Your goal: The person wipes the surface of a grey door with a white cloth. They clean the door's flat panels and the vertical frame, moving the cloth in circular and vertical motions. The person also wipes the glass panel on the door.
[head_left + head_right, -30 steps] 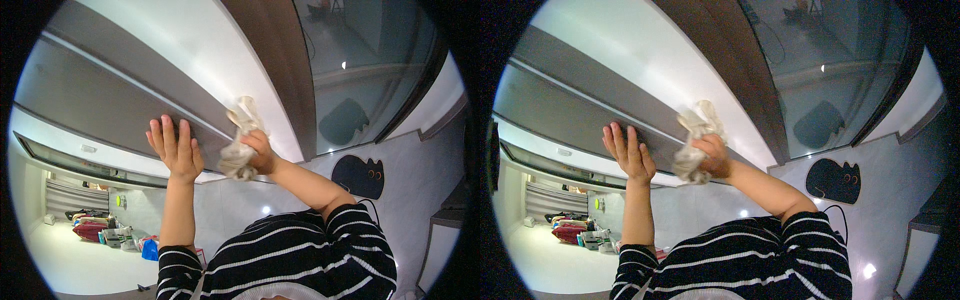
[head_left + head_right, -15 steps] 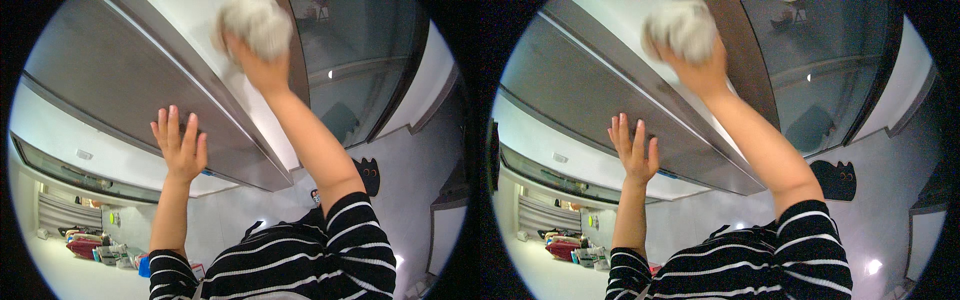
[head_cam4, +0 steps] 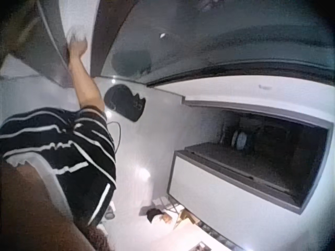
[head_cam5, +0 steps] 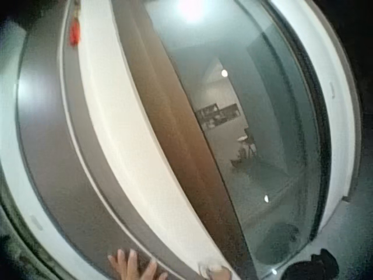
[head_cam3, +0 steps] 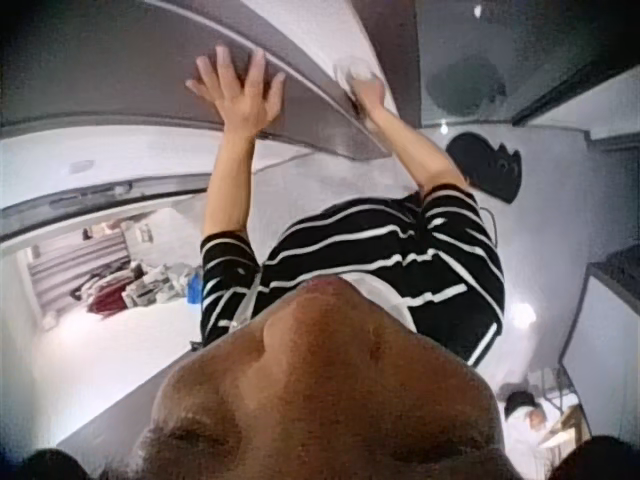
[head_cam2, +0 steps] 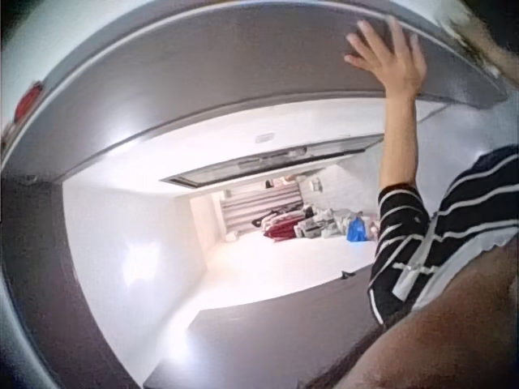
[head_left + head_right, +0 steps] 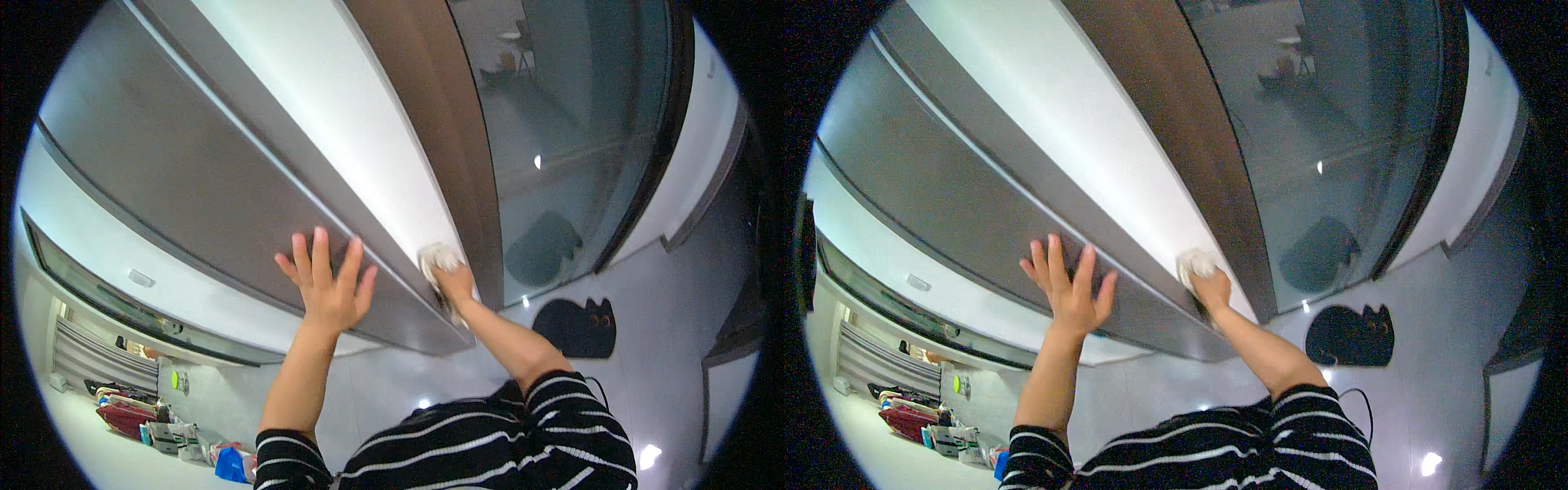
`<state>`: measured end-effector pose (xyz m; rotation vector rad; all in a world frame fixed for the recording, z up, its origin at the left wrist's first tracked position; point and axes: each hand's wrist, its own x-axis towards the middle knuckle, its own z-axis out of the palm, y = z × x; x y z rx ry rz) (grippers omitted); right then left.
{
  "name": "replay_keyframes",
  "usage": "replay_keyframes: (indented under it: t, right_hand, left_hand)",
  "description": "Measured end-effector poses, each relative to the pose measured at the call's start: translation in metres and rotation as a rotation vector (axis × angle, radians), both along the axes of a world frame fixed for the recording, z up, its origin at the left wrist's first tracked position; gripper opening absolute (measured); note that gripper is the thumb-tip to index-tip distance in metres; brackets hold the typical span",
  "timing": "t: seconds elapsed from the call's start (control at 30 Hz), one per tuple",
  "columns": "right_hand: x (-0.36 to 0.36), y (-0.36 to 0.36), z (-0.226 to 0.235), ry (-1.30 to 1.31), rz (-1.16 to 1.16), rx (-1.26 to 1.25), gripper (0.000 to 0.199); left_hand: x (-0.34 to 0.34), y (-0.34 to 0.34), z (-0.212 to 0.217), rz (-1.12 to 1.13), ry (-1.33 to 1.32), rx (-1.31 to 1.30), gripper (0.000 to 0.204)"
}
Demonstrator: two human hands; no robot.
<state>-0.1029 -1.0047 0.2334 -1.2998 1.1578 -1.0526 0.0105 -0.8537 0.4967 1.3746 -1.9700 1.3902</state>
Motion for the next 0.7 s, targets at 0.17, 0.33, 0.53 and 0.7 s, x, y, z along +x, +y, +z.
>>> replay_keyframes:
  t: [0.17,0.33,0.53,0.7]
  right_hand:
    - [-0.022,-0.021,0.272,-0.586,0.297,-0.471,0.034]
    - [0.001,-0.049,0.532,-1.017,0.234,-0.966,0.038]
    - [0.041,-0.049,0.528,-0.795,0.292,-0.894,0.033]
    - [0.025,-0.043,0.274,-0.575,0.23,-0.818,0.055]
  left_hand:
    - [-0.031,-0.014,0.069,-0.086,-0.119,-0.128,0.041]
    - [-0.065,-0.045,0.127,0.175,-0.075,-0.175,0.041]
    - [-0.068,-0.057,0.126,0.323,-0.074,-0.235,0.024]
    - [-0.075,-0.06,0.128,0.305,-0.081,-0.257,0.019]
